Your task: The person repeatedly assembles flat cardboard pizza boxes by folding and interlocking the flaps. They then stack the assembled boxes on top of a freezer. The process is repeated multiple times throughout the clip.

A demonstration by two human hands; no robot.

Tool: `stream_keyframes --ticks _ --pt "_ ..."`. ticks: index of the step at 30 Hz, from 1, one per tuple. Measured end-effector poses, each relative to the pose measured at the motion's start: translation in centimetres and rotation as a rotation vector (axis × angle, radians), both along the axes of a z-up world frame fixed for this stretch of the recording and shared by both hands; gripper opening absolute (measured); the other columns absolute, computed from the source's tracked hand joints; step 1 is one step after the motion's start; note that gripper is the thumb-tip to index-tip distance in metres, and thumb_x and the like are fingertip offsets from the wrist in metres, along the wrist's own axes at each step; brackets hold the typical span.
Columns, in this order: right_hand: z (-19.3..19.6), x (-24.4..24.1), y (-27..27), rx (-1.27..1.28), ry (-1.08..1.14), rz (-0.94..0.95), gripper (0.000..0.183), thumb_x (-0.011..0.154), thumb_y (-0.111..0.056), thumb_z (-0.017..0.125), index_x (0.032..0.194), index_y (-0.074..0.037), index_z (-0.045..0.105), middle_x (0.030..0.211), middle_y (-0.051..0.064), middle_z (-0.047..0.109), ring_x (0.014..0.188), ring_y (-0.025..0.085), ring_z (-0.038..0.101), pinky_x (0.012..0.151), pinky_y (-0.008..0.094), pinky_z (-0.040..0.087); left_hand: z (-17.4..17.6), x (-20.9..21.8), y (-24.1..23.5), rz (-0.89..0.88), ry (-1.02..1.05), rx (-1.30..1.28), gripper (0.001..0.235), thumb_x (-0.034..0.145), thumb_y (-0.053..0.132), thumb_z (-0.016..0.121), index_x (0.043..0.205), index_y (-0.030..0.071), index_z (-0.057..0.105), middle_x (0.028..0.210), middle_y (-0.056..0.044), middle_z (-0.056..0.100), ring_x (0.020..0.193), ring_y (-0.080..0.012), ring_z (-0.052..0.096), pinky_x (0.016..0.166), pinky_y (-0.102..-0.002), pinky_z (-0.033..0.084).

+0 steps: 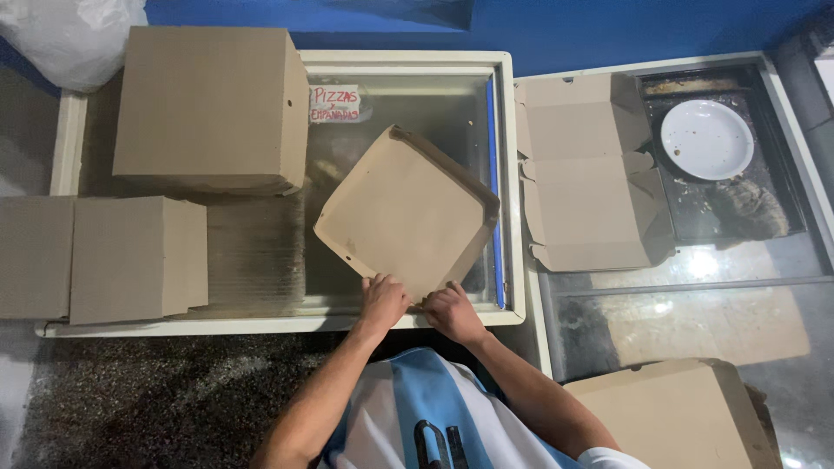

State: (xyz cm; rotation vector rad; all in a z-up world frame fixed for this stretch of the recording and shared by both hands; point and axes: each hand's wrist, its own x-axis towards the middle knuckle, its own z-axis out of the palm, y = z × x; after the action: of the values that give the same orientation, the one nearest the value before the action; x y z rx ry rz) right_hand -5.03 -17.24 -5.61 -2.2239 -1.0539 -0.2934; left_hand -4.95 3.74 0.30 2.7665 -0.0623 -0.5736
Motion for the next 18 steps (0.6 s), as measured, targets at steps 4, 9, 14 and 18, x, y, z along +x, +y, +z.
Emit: stream_keyframes --ticks 4,9,14,18 --pt "1.4 0.4 1.0 -0.057 -0.033 -0.049 0.019 0.092 -0.033 0.073 0.081 -0.018 0.07 0.08 0.003 0.071 0.082 0.026 0.068 0.1 0.049 0.044 0.9 0.4 -0.4 -0.055 0.034 -0.007 0.028 0.099 0.035 0.053 0.093 0.016 0.072 0.107 -0.006 0.064 0.118 -0.0259 0.052 0.106 -0.047 0.036" --pt "1.7 0.9 2.4 -0.274 -0.083 -0.173 0.019 0.085 -0.041 0.076 0.08 -0.023 0.075 0.072 0.002 0.073 0.074 0.022 0.07 0.1 0.046 0.046 0.9 0.8 -1.0 -0.097 0.082 -0.025 0.026 0.102 0.033 0.053 0.097 0.017 0.073 0.11 -0.007 0.065 0.118 -0.0257 0.053 0.106 -0.048 0.036" --pt "0.1 1.4 2.2 -0.163 -0.037 -0.142 0.019 0.087 -0.041 0.074 0.087 -0.023 0.068 0.075 0.001 0.073 0.075 0.021 0.072 0.098 0.042 0.05 -0.8 1.4 -0.3 -0.088 0.113 -0.061 0.021 0.1 0.028 0.055 0.096 0.015 0.071 0.109 -0.007 0.065 0.118 -0.0277 0.053 0.106 -0.049 0.036" --pt "0.2 1.4 1.3 -0.135 -0.034 -0.085 0.021 0.09 -0.034 0.073 0.085 -0.015 0.065 0.083 0.009 0.073 0.08 0.03 0.073 0.096 0.047 0.052 0.0 0.9 0.2 -0.06 0.091 -0.111 0.024 0.102 0.031 0.056 0.096 0.015 0.072 0.105 -0.008 0.066 0.116 -0.0304 0.055 0.106 -0.052 0.038"
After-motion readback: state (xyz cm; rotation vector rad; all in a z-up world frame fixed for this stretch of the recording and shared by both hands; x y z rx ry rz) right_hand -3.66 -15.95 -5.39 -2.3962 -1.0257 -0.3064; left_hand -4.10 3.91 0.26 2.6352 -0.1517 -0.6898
